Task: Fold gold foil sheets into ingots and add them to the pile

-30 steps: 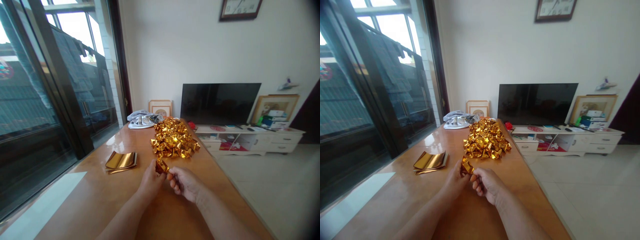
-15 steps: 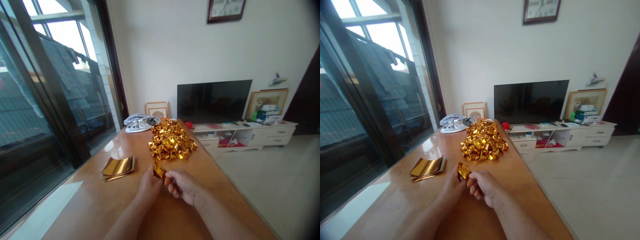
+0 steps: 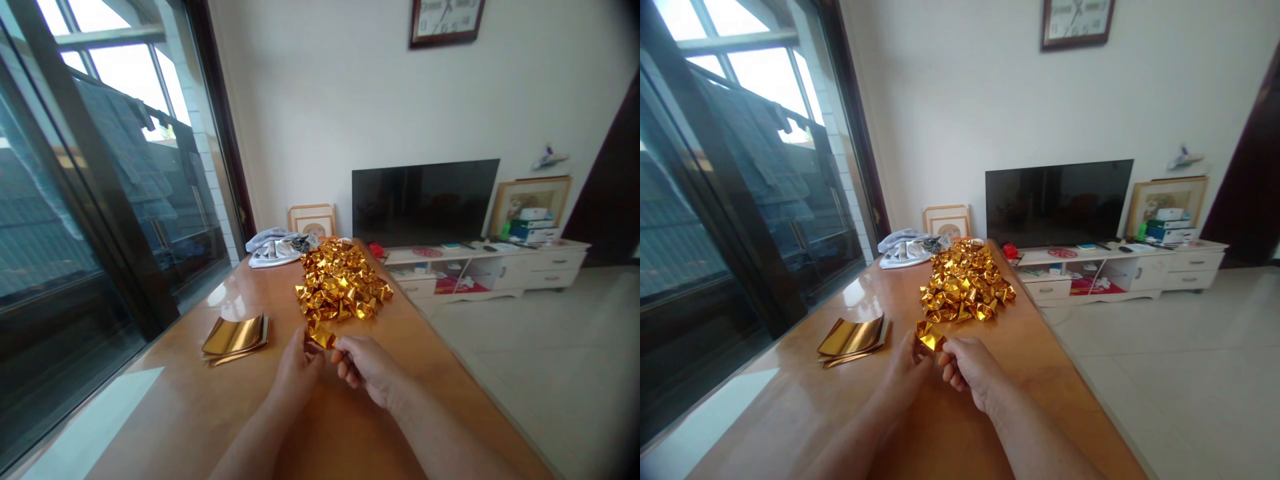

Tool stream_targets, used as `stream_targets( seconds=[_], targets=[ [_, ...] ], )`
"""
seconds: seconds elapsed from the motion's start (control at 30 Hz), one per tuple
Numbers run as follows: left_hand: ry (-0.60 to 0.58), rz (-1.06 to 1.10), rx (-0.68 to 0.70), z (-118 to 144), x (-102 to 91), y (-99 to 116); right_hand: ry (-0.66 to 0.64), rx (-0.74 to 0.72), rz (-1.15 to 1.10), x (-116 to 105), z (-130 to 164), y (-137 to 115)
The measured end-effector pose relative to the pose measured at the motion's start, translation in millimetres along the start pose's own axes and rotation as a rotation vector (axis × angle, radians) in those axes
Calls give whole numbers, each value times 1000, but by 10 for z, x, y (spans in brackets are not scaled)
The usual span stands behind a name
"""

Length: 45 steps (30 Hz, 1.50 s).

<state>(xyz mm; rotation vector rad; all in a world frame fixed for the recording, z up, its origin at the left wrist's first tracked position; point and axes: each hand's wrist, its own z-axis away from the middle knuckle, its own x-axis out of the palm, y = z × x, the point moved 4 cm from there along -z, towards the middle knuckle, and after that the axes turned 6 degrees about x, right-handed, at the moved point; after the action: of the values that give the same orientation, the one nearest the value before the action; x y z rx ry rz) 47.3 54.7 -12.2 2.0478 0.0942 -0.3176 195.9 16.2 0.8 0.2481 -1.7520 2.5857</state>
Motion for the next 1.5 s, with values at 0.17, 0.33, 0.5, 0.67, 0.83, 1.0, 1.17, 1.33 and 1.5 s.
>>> stream_targets(
  seconds=[0.17,0.33,0.5,0.67,0.83,1.0,1.17,1.33,1.5],
  targets=[
    [114,-44,-1,-44,-167,13,224,-195,252,-101,-47,-55],
    [92,100,12,-47,-178,75,516,-513,808,-127,11,-129],
    [91,29,-39,-40,-165,87,575,-614,1023,-62,93,-147],
    [75,-50,3,-34,-166,108,587,-623,1036,-53,92,-159],
    [102,-119,95,-17,-170,122,543,-705,926,-71,41,-131],
    [110,-164,148,-10,-175,112,474,-753,886,-58,-16,-88],
    [66,-165,164,-13,-161,61,464,-759,849,-54,-7,-88],
    [19,-191,164,-17,-140,23,456,-783,827,-48,27,-117],
    [-2,-200,178,-12,-135,27,451,-774,828,-35,55,-140]
  ],
)
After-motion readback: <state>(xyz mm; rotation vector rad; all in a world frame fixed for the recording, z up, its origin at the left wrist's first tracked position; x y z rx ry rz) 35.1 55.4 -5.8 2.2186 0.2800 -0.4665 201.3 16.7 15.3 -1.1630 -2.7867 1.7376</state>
